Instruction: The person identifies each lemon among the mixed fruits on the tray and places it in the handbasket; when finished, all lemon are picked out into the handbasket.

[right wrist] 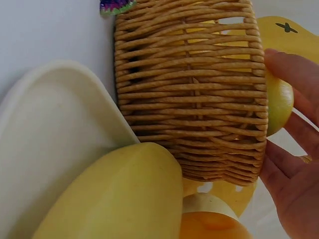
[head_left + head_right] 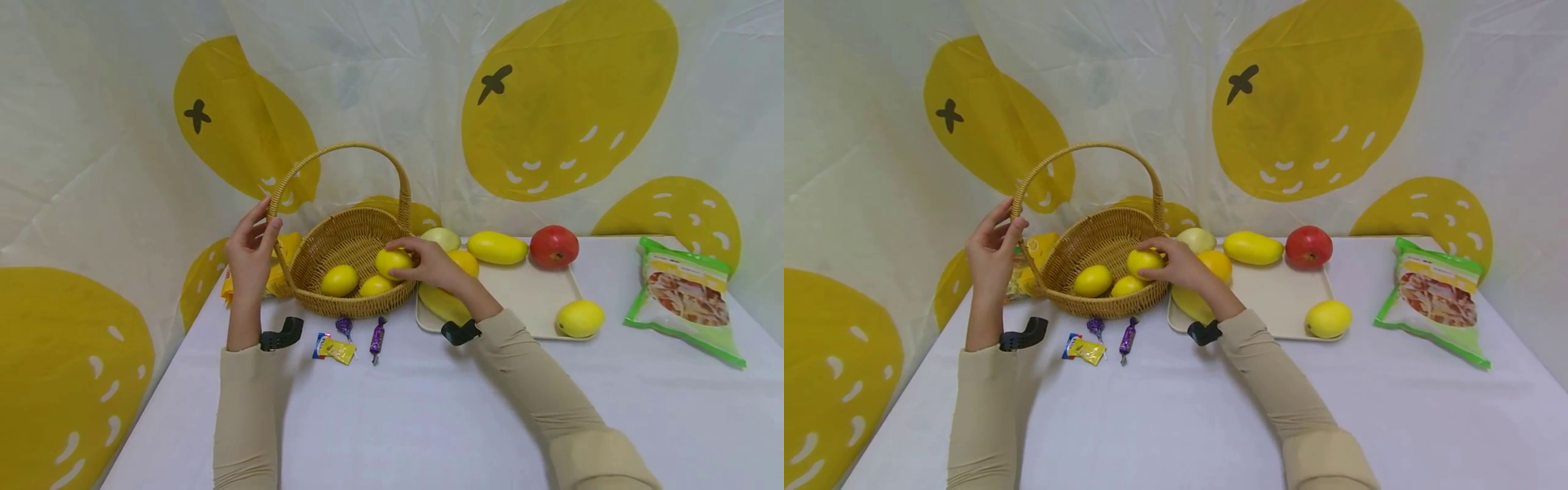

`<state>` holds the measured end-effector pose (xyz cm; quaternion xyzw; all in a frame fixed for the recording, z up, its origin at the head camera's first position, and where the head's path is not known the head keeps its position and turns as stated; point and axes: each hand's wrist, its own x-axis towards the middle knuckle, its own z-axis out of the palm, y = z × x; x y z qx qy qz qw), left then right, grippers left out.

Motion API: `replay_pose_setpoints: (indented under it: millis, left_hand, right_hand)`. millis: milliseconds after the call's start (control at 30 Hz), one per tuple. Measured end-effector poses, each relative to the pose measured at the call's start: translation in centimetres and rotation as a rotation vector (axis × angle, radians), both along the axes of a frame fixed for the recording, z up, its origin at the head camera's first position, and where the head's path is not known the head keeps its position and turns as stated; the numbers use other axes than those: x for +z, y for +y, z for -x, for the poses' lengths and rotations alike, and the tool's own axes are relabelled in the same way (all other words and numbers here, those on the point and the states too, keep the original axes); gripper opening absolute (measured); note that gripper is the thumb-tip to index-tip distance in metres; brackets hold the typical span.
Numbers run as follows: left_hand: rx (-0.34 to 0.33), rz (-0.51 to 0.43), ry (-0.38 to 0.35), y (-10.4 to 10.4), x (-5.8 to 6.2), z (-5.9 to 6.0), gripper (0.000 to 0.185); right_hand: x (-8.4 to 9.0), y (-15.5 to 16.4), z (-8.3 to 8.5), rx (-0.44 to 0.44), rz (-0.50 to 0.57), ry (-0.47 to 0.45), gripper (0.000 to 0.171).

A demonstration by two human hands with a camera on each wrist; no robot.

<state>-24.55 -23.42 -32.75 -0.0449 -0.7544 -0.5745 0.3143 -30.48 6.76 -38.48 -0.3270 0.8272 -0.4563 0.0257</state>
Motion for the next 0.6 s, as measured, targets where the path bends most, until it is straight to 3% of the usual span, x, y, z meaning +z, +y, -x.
replay_pose_setpoints:
  millis: [167,400,600]
  left_hand:
    - [-0.003,-0.008,-0.014,0.2,0.5,-0.3,0.04]
    - [-0.008,-0.018,-0.012,0.1,0.5,-0.1,0.04]
    - [-0.006,-0.003,-0.006,-0.3,0.0,0.2,0.041]
  right_hand:
    - [0.2,-0.1,0.3,0.023,-0.108,-0.071,0.037]
    - [-0.1,-1.2,0.9,0.036,-0.207,-0.061,0.028]
    - [-0.5,-1.6,0.7,-0.009,-0.192,-0.061,0.025]
